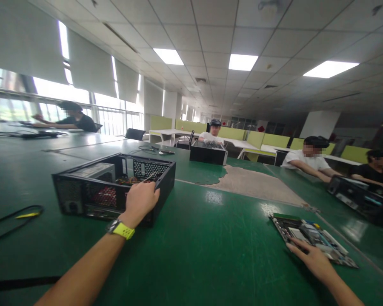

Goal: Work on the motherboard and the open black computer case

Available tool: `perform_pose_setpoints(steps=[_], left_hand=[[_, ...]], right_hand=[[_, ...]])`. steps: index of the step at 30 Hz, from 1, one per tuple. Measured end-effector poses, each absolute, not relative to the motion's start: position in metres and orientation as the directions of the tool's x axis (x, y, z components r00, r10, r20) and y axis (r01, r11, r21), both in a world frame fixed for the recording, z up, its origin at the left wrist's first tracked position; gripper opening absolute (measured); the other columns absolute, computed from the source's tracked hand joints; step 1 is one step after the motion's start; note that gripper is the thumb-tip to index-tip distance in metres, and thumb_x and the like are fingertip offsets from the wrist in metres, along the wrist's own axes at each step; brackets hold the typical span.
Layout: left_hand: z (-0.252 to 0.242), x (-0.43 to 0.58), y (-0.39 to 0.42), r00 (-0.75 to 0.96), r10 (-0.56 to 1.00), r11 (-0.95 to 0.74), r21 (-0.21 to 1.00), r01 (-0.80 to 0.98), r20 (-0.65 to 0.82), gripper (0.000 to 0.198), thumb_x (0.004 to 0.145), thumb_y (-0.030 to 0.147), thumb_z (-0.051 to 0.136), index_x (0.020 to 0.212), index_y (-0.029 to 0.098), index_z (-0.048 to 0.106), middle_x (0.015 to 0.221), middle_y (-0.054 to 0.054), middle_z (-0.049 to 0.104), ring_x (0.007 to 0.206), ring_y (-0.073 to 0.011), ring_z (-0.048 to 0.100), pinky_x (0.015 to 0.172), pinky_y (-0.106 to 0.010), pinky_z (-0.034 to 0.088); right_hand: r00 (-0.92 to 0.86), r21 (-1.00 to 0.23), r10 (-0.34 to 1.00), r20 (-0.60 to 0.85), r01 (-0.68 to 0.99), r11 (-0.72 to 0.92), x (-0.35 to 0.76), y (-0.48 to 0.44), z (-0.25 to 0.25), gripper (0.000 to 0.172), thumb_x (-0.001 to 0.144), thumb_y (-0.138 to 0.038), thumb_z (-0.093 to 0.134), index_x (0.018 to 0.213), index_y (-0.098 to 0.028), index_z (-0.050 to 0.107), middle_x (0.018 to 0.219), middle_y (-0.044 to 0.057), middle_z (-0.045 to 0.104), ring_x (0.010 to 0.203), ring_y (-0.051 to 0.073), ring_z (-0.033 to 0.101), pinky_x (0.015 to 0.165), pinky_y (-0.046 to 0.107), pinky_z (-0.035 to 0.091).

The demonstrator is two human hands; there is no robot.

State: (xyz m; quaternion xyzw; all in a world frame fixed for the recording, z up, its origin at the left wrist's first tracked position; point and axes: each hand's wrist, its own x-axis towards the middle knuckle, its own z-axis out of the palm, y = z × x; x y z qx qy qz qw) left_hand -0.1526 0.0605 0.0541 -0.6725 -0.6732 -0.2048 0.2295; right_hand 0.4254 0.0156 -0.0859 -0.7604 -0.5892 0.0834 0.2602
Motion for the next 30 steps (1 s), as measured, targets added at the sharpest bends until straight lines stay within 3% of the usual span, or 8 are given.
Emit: perform_pose_setpoints(steps=[16, 30], left_hand=[[0.059, -0.153, 0.045, -0.01, 0.842, 0.029, -0.027, 0.999, 0.539, 0.028, 0.084, 0.028, 0.043, 0.079, 0.013, 0.066, 0.076, -0.013, 0.069, 0.078, -0.0304, 0.064, 0.071, -0.04, 0.045], [0.067, -0.149, 0.056, -0.041, 0.864, 0.047, 0.0, 0.999, 0.502, 0.032, 0.082, 0.027, 0.041, 0.079, 0.012, 0.069, 0.078, -0.015, 0.069, 0.079, -0.031, 0.066, 0.073, -0.039, 0.047]], right_hand=[[0.263, -0.559, 0.962, 0.074, 0.81, -0.178, 0.438, 0.024, -0.082, 0.064, 0.06, -0.071, 0.052, 0.1, -0.027, 0.075, 0.11, 0.004, 0.068, 0.114, 0.036, 0.055, 0.102, 0.044, 0.039], [0.289, -0.561, 0.951, 0.107, 0.808, -0.182, 0.425, 0.021, -0.073, 0.052, 0.059, -0.068, 0.055, 0.09, -0.032, 0.077, 0.105, 0.002, 0.07, 0.111, 0.035, 0.057, 0.1, 0.043, 0.041]])
